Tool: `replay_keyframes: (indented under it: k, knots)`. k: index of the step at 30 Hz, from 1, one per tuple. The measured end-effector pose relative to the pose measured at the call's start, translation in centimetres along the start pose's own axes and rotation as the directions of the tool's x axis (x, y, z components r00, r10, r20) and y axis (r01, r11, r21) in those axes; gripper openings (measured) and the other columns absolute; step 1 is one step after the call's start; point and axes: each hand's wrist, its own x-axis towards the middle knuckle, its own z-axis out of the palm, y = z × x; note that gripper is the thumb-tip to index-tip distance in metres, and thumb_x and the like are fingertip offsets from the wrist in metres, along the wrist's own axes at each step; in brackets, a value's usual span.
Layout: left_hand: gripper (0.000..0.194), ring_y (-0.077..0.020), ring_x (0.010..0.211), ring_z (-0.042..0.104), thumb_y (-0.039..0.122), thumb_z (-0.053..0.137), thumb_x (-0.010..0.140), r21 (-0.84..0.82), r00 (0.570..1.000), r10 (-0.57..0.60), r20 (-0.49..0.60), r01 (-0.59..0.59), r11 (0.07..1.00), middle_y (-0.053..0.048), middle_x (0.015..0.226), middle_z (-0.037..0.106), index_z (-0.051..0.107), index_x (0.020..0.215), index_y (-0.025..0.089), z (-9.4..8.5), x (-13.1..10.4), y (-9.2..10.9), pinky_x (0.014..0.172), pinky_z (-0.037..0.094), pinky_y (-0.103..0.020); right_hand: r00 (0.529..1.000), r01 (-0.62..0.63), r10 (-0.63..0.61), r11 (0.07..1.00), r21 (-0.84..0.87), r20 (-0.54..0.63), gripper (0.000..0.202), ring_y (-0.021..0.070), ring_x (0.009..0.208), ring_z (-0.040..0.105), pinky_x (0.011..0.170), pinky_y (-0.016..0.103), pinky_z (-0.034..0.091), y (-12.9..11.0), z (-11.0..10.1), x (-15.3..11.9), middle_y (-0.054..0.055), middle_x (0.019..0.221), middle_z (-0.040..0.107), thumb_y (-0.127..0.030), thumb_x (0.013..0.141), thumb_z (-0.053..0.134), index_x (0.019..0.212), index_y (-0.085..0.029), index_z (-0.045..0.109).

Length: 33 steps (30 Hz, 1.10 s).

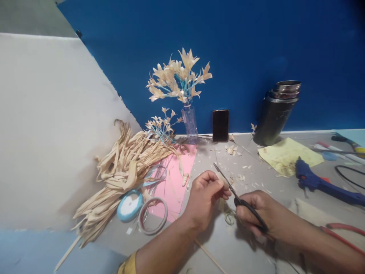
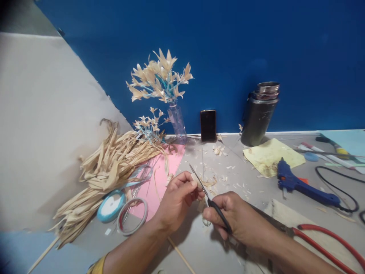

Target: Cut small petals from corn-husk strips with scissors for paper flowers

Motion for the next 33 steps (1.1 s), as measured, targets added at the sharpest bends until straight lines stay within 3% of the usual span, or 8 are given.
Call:
replay_keyframes:
  k: [4, 10, 15, 19, 24, 28, 33]
  knots:
    - [0.019, -0.0121, 0.062, 0.059, 0.020, 0.068, 0.074, -0.030, 1.000, -0.031, 0.007, 0.031, 0.999, 0.000, 0.064, 0.061, 0.050, 0.071, 0.017, 0.1, -0.1, 0.0, 0.064, 0.043, -0.025, 1.000, 0.018, -0.018, 0.999, 0.031, 0.002, 0.054, 0.0059, 0.035, 0.028, 0.037, 0.023, 0.019, -0.2, -0.1, 0.1, -0.005, 0.038, 0.040, -0.062, 0.080, 0.060, 0.048, -0.020, 0.046]
    - [0.016, -0.0131, 0.060, 0.060, 0.018, 0.066, 0.074, -0.009, 1.000, -0.029, 0.005, 0.029, 1.000, -0.001, 0.066, 0.064, 0.049, 0.073, 0.018, 0.0, -0.1, 0.0, 0.063, 0.044, -0.026, 0.991, 0.075, -0.069, 0.996, 0.050, -0.115, 0.051, 0.0071, 0.041, 0.034, 0.041, 0.022, 0.025, -0.2, -1.1, 0.2, -0.001, 0.051, 0.054, -0.065, 0.081, 0.059, 0.061, -0.019, 0.051]
    - [0.015, -0.0119, 0.059, 0.059, 0.016, 0.065, 0.073, -0.031, 1.000, -0.005, 0.008, 0.006, 0.999, 0.002, 0.062, 0.061, 0.050, 0.074, 0.018, 0.0, 0.0, 0.0, 0.064, 0.044, -0.025, 0.992, 0.129, -0.129, 0.989, -0.067, 0.004, 0.056, 0.0087, 0.046, 0.041, 0.045, 0.022, 0.029, 0.1, -1.2, 0.2, 0.001, 0.057, 0.057, -0.068, 0.086, 0.051, 0.065, -0.016, 0.056]
    - [0.013, -0.0123, 0.062, 0.061, 0.015, 0.063, 0.072, -0.027, 1.000, -0.009, 0.021, 0.009, 1.000, 0.000, 0.067, 0.063, 0.050, 0.073, 0.017, 0.1, -0.1, 0.1, 0.064, 0.044, -0.025, 0.990, 0.137, -0.134, 0.987, -0.083, 0.035, 0.060, 0.0088, 0.044, 0.040, 0.045, 0.023, 0.029, 0.1, -0.7, 0.2, 0.000, 0.051, 0.052, -0.072, 0.084, 0.050, 0.061, -0.016, 0.055]
    - [0.014, -0.0141, 0.059, 0.062, 0.017, 0.063, 0.072, 0.004, 0.999, -0.050, 0.007, 0.050, 0.999, -0.002, 0.066, 0.066, 0.049, 0.073, 0.017, -0.1, -0.1, 0.1, 0.062, 0.044, -0.026, 0.992, 0.109, -0.108, 0.994, 0.010, -0.061, 0.057, 0.0080, 0.042, 0.036, 0.043, 0.023, 0.028, -0.2, -0.8, 0.3, -0.003, 0.050, 0.048, -0.072, 0.080, 0.055, 0.060, -0.019, 0.049]
    - [0.012, -0.0112, 0.052, 0.055, 0.016, 0.062, 0.071, 0.032, 0.999, -0.050, -0.013, 0.050, 0.998, 0.002, 0.055, 0.058, 0.052, 0.077, 0.018, -0.4, 0.0, 0.1, 0.057, 0.040, -0.024, 0.981, 0.128, -0.127, 0.992, -0.004, -0.148, 0.052, 0.0098, 0.047, 0.040, 0.045, 0.023, 0.031, -0.4, -1.4, 0.3, -0.002, 0.053, 0.050, -0.066, 0.083, 0.056, 0.062, -0.019, 0.049]
    - [0.012, -0.0091, 0.054, 0.051, 0.019, 0.067, 0.071, 0.072, 0.999, -0.028, -0.015, 0.029, 0.997, 0.002, 0.057, 0.055, 0.055, 0.072, 0.017, -0.4, 0.1, 0.7, 0.058, 0.039, -0.023, 0.990, 0.144, -0.144, 0.986, -0.078, 0.010, 0.058, 0.0089, 0.047, 0.041, 0.046, 0.023, 0.030, -0.4, -1.7, -0.1, 0.002, 0.059, 0.057, -0.070, 0.085, 0.051, 0.067, -0.015, 0.057]
